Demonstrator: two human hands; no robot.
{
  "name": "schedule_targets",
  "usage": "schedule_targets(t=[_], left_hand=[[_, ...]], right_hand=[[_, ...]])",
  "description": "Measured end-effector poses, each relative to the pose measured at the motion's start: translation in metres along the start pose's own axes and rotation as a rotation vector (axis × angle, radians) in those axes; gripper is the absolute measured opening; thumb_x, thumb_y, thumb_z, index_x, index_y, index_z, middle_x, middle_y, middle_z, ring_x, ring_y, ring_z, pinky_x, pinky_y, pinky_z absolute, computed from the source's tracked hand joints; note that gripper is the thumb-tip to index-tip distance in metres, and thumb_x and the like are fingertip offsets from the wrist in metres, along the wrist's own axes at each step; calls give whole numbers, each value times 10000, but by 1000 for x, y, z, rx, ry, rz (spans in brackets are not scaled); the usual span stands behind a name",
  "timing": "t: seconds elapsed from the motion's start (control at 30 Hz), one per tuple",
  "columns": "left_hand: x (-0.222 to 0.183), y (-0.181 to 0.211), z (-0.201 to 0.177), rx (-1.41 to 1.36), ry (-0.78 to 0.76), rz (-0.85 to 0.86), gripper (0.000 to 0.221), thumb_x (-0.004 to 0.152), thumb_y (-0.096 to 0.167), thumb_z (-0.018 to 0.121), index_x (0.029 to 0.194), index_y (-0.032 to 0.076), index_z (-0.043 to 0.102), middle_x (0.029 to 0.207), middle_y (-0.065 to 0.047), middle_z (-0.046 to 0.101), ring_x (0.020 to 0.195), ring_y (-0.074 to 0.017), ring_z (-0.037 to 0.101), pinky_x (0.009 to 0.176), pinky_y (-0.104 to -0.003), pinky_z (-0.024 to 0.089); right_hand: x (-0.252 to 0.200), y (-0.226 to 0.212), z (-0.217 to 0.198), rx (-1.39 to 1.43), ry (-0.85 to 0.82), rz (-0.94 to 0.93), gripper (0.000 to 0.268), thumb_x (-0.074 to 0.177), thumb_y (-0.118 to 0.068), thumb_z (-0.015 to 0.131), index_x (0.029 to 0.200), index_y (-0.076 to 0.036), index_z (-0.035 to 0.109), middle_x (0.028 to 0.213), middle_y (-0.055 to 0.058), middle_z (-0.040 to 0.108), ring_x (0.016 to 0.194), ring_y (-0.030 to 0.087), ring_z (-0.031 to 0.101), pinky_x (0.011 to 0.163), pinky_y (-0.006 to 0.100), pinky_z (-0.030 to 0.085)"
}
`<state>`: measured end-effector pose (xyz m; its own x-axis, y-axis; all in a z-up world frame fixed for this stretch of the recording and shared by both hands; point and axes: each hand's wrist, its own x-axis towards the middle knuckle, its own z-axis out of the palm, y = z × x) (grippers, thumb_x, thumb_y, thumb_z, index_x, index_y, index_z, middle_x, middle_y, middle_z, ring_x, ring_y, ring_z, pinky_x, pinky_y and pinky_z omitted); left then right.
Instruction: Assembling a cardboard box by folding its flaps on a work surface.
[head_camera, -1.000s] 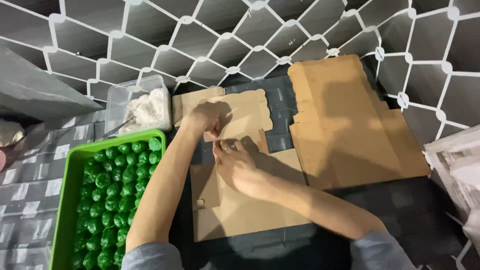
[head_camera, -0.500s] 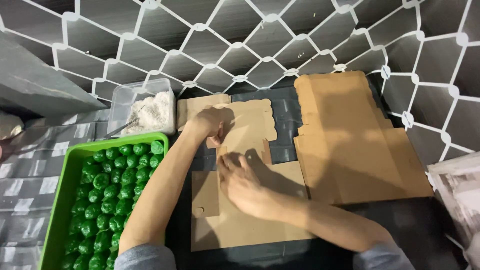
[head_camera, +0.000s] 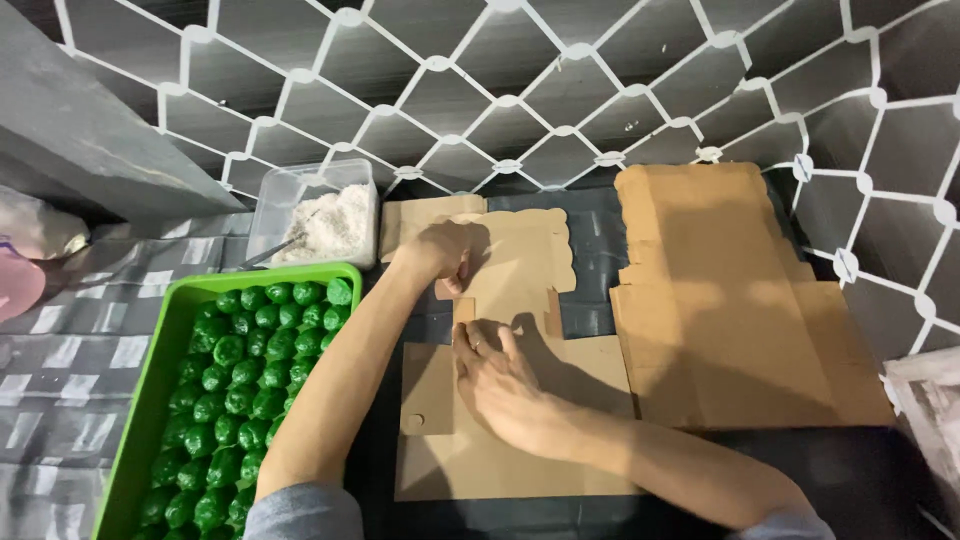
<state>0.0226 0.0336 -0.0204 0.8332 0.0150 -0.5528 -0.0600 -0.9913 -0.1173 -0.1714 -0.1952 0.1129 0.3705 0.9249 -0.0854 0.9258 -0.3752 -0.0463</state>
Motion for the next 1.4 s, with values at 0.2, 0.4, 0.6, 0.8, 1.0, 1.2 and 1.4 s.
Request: schedule_targets(t=[0.2, 0.4, 0.6, 0.8, 1.0, 1.2, 1.4], left_hand=[[-34, 15, -14, 32, 11, 19, 368, 499, 486, 1028, 747, 316, 817, 978, -50, 798, 1008, -286, 761, 843, -374, 625], [-48, 1, -29, -142, -58, 154, 217, 660, 134, 934, 802, 275, 851, 785, 121, 777, 823, -80, 703, 708, -243, 538], [-20, 8, -10, 15, -26, 11, 367, 557, 426, 1017, 861, 356, 823, 1022, 34, 799, 1065, -220, 748, 892, -352, 618], [5, 0, 10, -56, -28, 14, 352, 553, 376, 1029, 838, 331, 827, 1007, -9, 801, 1061, -264, 749, 893, -372, 609], [-34, 8, -17, -104, -29, 4, 361, 552, 353, 1036, 846, 310, 831, 1004, -40, 800, 1060, -287, 748, 885, -391, 611], [-15, -2, 3, -151, 10, 37, 366, 546, 324, 1035, 850, 291, 833, 1023, -70, 794, 1079, -306, 741, 920, -400, 600], [-33, 9, -16, -150, -9, 27, 344, 574, 298, 1026, 857, 271, 832, 1050, -93, 792, 1104, -319, 732, 951, -404, 584]], right_hand=[[23, 20, -3, 106, -100, 90, 355, 921, 12, 520, 1238, -5, 677, 1559, 195, 408, 1505, 392, 275, 1092, 674, 220], [8, 8, 22, -220, -268, -73, 823, 705, -253, 882, 1439, -120, 533, 1664, 279, 180, 1506, 401, 215, 1132, 657, 214], [23, 16, 0, -37, -2, 32, 298, 864, 10, 601, 1133, -31, 722, 1482, 172, 444, 1425, 380, 335, 1014, 659, 243], [2, -9, -40, -126, -231, 34, 353, 860, 47, 627, 1168, -86, 735, 1511, 206, 473, 1396, 380, 409, 1016, 606, 264], [18, 15, -21, -88, -20, 5, 299, 887, -14, 634, 1169, -41, 730, 1443, 204, 522, 1377, 379, 430, 958, 612, 294], [11, -6, -31, -120, -244, 60, 354, 884, 44, 658, 1215, -56, 731, 1568, 173, 431, 1462, 364, 346, 1100, 629, 202], [17, 5, -30, -63, -153, 0, 305, 855, 21, 714, 1132, -96, 760, 1483, 178, 508, 1414, 369, 420, 1044, 592, 279]])
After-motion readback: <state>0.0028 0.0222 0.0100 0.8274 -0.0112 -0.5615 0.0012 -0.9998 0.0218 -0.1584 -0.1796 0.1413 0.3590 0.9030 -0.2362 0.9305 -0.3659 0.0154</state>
